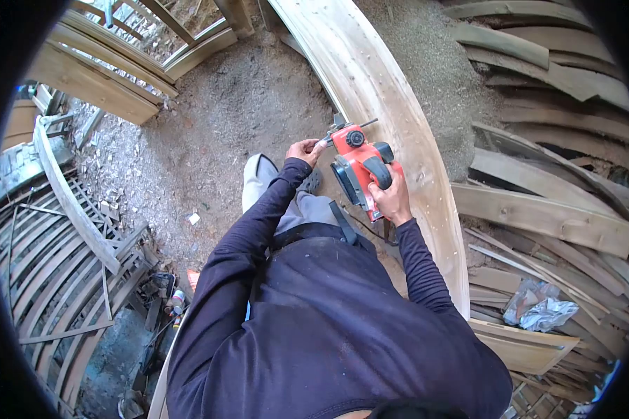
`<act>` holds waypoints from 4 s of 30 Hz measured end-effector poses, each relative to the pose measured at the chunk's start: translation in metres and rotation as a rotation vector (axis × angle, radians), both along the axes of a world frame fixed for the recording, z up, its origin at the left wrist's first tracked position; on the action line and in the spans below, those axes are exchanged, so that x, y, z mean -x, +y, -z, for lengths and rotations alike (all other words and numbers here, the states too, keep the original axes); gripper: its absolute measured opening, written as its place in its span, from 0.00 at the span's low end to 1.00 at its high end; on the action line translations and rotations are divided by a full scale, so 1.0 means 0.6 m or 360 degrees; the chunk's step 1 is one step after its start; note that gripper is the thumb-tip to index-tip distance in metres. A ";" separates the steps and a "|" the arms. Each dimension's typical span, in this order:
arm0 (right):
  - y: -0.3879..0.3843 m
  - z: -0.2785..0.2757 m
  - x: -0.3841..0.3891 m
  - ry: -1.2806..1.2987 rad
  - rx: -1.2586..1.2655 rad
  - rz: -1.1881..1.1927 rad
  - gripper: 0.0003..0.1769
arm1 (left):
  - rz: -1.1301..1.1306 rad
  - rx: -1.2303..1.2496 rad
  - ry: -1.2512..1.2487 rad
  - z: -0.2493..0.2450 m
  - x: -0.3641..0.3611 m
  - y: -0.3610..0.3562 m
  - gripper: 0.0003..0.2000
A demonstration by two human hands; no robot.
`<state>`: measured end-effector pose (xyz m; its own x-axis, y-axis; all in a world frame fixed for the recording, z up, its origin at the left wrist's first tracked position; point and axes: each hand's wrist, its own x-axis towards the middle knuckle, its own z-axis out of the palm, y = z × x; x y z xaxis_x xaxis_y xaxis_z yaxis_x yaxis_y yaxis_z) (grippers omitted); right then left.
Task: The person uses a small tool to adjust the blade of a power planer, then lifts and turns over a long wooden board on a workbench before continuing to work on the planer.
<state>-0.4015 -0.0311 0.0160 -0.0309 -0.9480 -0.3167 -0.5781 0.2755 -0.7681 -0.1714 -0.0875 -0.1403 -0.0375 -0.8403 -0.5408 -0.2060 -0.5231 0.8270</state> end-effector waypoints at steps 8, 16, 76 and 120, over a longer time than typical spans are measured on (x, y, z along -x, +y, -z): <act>-0.178 0.018 -0.087 0.0044 -0.0012 -0.0006 0.16 | 0.0175 0.0010 0.0002 0.035 -0.082 -0.182 0.20; -0.320 0.039 -0.158 -0.0006 -0.0016 0.0025 0.15 | 0.0143 -0.0025 0.0030 0.069 -0.151 -0.329 0.17; -0.465 -0.092 -0.400 0.0019 -0.0162 0.0351 0.21 | 0.0993 -0.0232 0.0235 -0.063 -0.404 -0.587 0.22; 0.862 -0.135 -0.058 -0.0197 0.0473 0.0251 0.20 | 0.0568 0.0424 0.0437 -0.158 -0.095 0.727 0.24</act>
